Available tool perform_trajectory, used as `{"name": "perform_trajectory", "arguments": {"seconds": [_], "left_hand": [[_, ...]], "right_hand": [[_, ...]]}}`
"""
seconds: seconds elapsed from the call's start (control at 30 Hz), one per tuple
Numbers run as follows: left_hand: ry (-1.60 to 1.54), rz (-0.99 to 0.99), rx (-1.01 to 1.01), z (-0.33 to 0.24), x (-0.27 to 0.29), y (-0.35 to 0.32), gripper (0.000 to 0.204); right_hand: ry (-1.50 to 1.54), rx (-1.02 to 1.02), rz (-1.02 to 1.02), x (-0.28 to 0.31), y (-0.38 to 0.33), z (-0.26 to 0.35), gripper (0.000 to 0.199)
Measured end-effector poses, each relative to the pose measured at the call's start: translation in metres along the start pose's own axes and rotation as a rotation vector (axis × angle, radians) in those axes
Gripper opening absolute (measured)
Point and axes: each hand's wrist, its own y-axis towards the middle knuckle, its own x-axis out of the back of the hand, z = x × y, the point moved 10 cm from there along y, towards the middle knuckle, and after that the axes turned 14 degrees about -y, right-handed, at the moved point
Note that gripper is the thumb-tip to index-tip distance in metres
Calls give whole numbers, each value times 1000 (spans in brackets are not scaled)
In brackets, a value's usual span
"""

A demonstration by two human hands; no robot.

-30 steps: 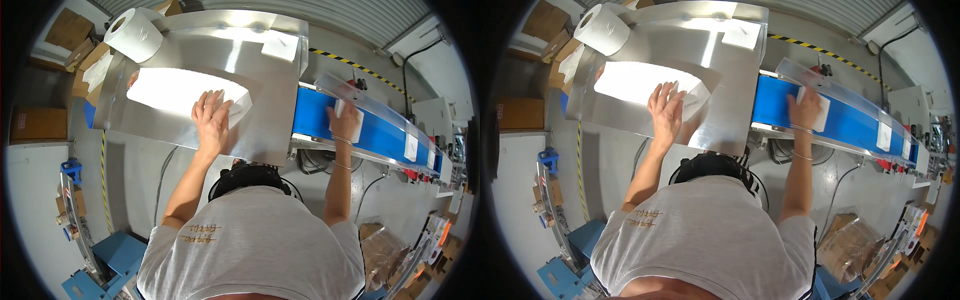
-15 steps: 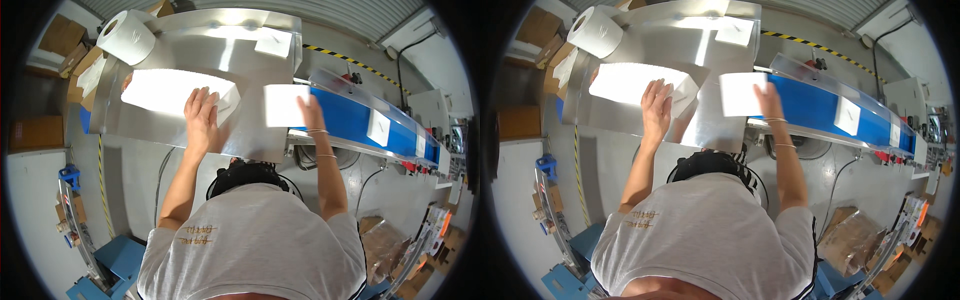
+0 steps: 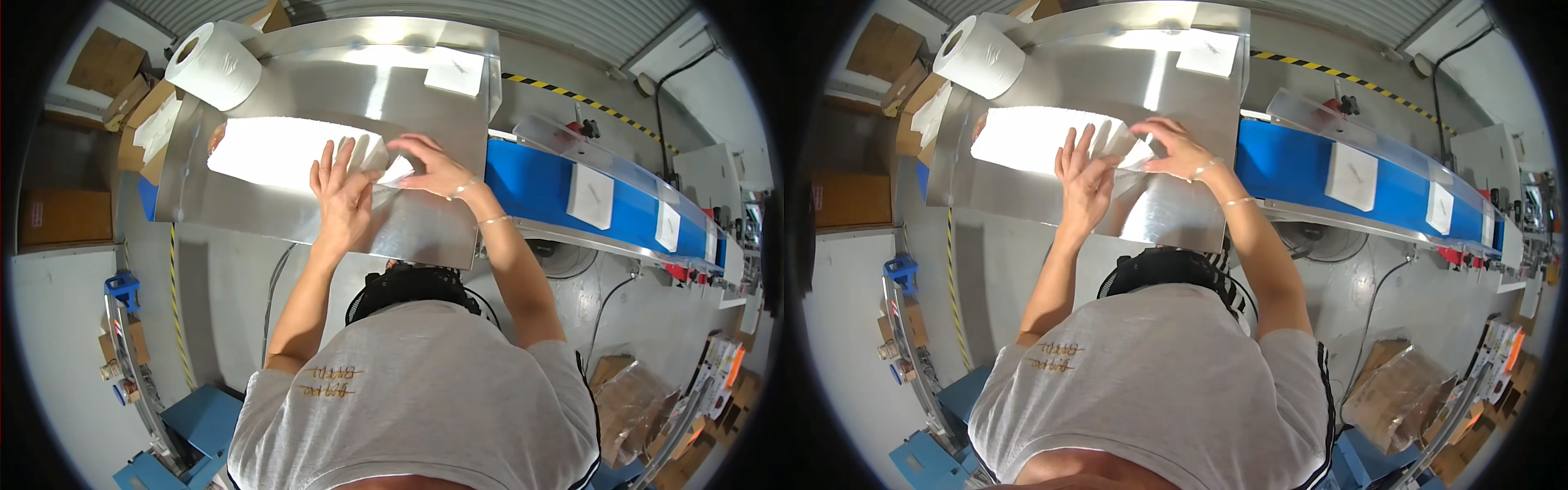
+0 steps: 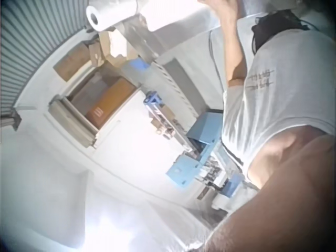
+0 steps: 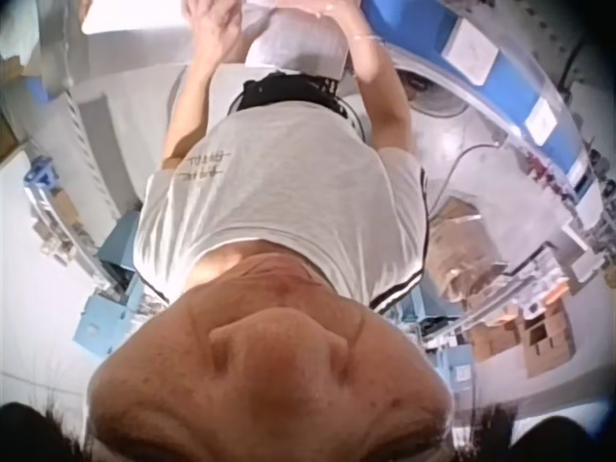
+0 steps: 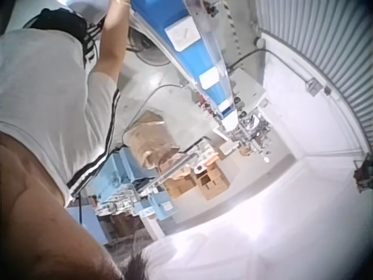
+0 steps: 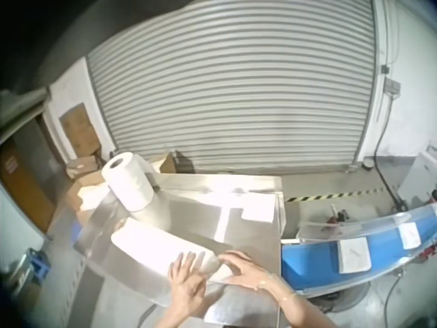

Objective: Placing stacks of paper napkins onto a moving conveyor belt in a factory setting.

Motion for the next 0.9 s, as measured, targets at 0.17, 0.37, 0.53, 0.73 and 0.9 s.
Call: {"name": "perform_trajectory", "arguments": {"seconds": [0.17,0.37,0.53,0.73,0.9], "left_hand": [[16,-93,75,23,17,-1,39],[23,-121,65,23,24,-3,30],[45,-127,29,20,20,-3,29],[30,-52,-23,15,17,-4,30],[-3,-49,17,11,21,5,35]], "right_hand": [[314,-333,-14,-12,-29,-55,40],[-119,-892,-502,97,-156,-151,33],[-1415,-965,-658,157,-173,-93,48],[-114,-184,-58,30,-16,-12,48],[-328,205,-38,-19,6,-5,47]]}}
